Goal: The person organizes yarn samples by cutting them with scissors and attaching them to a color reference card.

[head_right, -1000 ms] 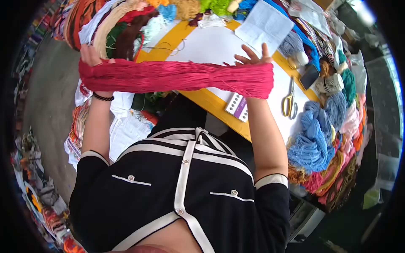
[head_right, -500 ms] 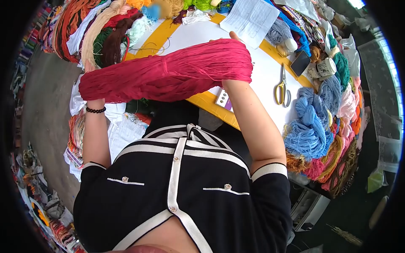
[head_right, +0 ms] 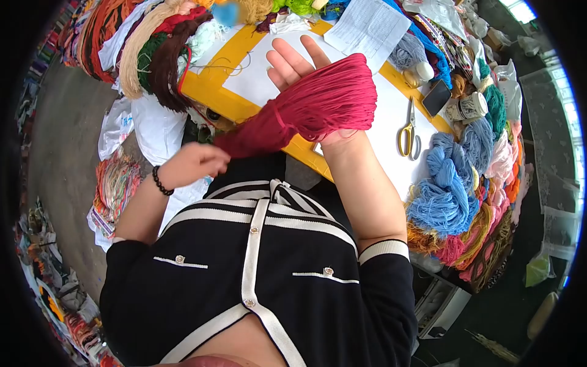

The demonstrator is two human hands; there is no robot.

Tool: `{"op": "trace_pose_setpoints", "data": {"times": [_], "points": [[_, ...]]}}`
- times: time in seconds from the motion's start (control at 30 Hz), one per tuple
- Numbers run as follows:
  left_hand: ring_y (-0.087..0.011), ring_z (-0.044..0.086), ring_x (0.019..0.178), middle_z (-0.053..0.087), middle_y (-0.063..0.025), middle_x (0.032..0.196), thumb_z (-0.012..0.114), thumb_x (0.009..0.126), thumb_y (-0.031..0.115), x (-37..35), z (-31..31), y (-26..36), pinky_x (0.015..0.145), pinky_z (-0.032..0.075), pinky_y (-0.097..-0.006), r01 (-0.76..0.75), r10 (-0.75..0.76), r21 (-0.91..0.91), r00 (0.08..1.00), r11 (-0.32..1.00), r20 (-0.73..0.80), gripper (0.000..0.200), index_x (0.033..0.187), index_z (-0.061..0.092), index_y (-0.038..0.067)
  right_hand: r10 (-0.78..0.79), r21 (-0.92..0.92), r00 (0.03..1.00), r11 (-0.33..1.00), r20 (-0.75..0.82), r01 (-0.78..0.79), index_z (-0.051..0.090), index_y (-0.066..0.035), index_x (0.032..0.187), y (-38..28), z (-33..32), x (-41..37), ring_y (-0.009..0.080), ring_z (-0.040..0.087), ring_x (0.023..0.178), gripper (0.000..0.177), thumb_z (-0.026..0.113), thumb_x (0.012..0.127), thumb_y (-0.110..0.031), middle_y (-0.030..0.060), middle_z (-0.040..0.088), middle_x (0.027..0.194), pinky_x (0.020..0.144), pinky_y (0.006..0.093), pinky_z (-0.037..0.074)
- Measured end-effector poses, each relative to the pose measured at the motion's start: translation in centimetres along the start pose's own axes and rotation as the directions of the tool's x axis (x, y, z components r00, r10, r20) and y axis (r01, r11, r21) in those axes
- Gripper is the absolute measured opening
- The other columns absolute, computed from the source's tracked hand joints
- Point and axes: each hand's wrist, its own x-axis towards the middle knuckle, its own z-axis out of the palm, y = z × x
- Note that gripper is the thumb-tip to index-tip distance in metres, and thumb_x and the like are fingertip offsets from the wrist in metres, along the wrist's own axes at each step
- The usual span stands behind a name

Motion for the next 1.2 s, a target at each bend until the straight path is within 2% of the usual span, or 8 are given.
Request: {"op": "trace_pose_setpoints", "data": {"times": [0.1, 0.2, 0.3, 0.37, 0.47, 0.7, 1.0, 1.2], "points": [[-0.0064, 0.057, 0.07, 0.066, -0.0038, 0.085, 0.059, 0.089, 0.012, 1.8, 0.2, 4.3, 0.062, 0.046, -0.0211, -0.307, 0.308, 0.057, 0.892, 0.95, -0.332, 0.019, 0.104, 0.062, 0.0, 0.027, -0.052, 1.0, 0.998, 0.014, -0.026, 0.033, -0.001, 0.137, 0.6, 0.0, 0.1, 0.0331, 0.055, 0.115, 0.069, 0.035, 0.094, -0.055, 0.0242, 0.048, 0.131, 0.102, 0.0435, 0.042], [-0.0105, 0.06, 0.069, 0.066, -0.0054, 0.088, 0.066, 0.084, 0.013, 3.6, 1.0, 7.9, 0.062, 0.048, -0.0241, -0.479, 0.498, 0.159, 0.758, 0.863, -0.421, 0.019, 0.101, 0.064, 0.003, 0.043, -0.047, 0.994, 0.998, 0.1, -0.038, 0.032, -0.002, 0.139, 0.7, -0.3, 0.2, 0.0327, 0.056, 0.114, 0.076, 0.042, 0.089, -0.06, 0.0244, 0.048, 0.131, 0.102, 0.0437, 0.043], [-0.011, 0.059, 0.068, 0.066, -0.006, 0.091, 0.069, 0.081, 0.01, 5.5, 1.1, 8.7, 0.063, 0.047, -0.0234, -0.533, 0.564, 0.193, 0.74, 0.824, -0.366, 0.022, 0.101, 0.064, 0.002, 0.096, 0.046, 0.972, 0.993, 0.216, -0.109, 0.032, -0.006, 0.139, 0.3, -0.5, 0.0, 0.0373, 0.053, 0.116, 0.066, 0.039, 0.093, -0.054, 0.0275, 0.044, 0.134, 0.1, 0.045, 0.043], [-0.0047, 0.051, 0.067, 0.063, 0.0, 0.083, 0.065, 0.084, 0.008, 6.3, 0.4, 8.6, 0.06, 0.043, -0.0197, -0.466, 0.499, 0.182, 0.822, 0.866, -0.275, 0.017, 0.1, 0.063, 0.002, 0.105, 0.026, 0.97, 0.993, 0.22, -0.113, 0.031, -0.007, 0.14, 0.1, -0.6, -0.2, 0.0369, 0.053, 0.116, 0.068, 0.04, 0.093, -0.055, 0.0273, 0.044, 0.134, 0.1, 0.0453, 0.043], [-0.0046, 0.051, 0.071, 0.061, 0.0009, 0.082, 0.062, 0.088, 0.008, 6.6, -0.2, 8.2, 0.065, 0.043, -0.0201, -0.4, 0.395, -0.093, 0.916, 0.912, -0.061, 0.01, 0.095, 0.062, 0.001, 0.126, -0.038, 0.97, 0.992, 0.209, -0.121, 0.029, -0.006, 0.142, -0.2, -1.0, -0.3, 0.0348, 0.054, 0.116, 0.077, 0.046, 0.088, -0.059, 0.0263, 0.045, 0.134, 0.1, 0.0465, 0.043], [-0.0073, 0.055, 0.069, 0.063, -0.003, 0.082, 0.061, 0.088, 0.01, 6.0, -0.7, 8.0, 0.065, 0.046, -0.0224, -0.53, 0.527, 0.037, 0.829, 0.847, -0.185, 0.01, 0.088, 0.062, 0.0, 0.163, 0.021, 0.946, 0.984, 0.281, -0.176, 0.028, -0.004, 0.142, -0.8, -2.2, 0.1, 0.0354, 0.055, 0.114, 0.083, 0.051, 0.085, -0.06, 0.0265, 0.046, 0.132, 0.101, 0.0489, 0.041], [-0.0063, 0.056, 0.07, 0.06, -0.0029, 0.081, 0.05, 0.095, 0.01, 4.7, -0.8, 8.7, 0.065, 0.049, -0.0209, -0.434, 0.376, -0.268, 0.895, 0.86, -0.242, 0.01, 0.096, 0.054, 0.001, 0.139, 0.072, 0.959, 0.984, 0.248, -0.161, 0.028, -0.004, 0.142, -1.2, -2.9, 0.1, 0.0357, 0.056, 0.113, 0.081, 0.05, 0.086, -0.057, 0.0268, 0.046, 0.132, 0.102, 0.0487, 0.04], [-0.0071, 0.055, 0.068, 0.057, -0.0019, 0.078, 0.06, 0.09, 0.012, 6.0, 0.1, 8.4, 0.063, 0.047, -0.0214, -0.434, 0.407, -0.056, 0.877, 0.899, -0.255, 0.015, 0.098, 0.06, 0.0, 0.151, 0.095, 0.947, 0.978, 0.283, -0.184, 0.029, -0.004, 0.142, -1.0, -2.6, -0.1, 0.0356, 0.056, 0.114, 0.08, 0.051, 0.086, -0.056, 0.0266, 0.045, 0.134, 0.102, 0.0492, 0.041]]}}
